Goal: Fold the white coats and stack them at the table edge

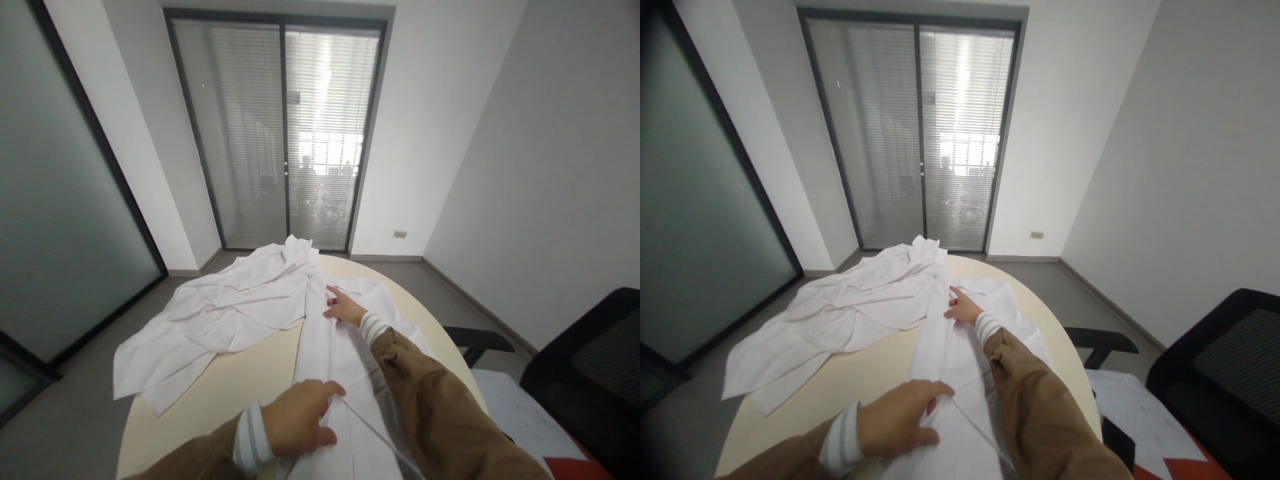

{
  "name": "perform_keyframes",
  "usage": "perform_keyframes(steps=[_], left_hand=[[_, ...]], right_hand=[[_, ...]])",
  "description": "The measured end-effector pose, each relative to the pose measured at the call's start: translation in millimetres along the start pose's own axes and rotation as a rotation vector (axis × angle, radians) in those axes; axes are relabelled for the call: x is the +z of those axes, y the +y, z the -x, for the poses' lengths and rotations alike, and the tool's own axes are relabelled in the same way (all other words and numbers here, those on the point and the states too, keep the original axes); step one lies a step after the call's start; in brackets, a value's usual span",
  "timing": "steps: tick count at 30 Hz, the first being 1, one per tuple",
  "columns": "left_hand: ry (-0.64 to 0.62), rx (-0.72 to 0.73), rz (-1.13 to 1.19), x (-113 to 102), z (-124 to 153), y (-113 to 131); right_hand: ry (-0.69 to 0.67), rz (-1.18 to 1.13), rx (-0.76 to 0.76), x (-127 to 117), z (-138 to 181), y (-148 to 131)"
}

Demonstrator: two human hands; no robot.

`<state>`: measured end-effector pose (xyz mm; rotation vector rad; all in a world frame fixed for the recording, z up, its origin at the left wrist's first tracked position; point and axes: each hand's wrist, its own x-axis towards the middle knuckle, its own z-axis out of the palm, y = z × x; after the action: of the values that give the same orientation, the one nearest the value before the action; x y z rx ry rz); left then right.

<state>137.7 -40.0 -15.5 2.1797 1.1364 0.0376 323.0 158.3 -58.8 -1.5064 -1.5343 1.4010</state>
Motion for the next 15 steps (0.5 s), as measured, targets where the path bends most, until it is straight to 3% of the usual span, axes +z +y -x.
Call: perform_keyframes(steps=[8, 15], left_hand=[[-0.070, 0.030, 0.020, 15.1, -9.1, 7.6], [-0.228, 0.392, -0.077, 11.4, -10.6, -6.0]], right_hand=[[-0.002, 0.097, -0.045, -7.3, 4.0, 7.7], [-0.070, 0.149, -0.153, -9.4, 19.5, 18.2]])
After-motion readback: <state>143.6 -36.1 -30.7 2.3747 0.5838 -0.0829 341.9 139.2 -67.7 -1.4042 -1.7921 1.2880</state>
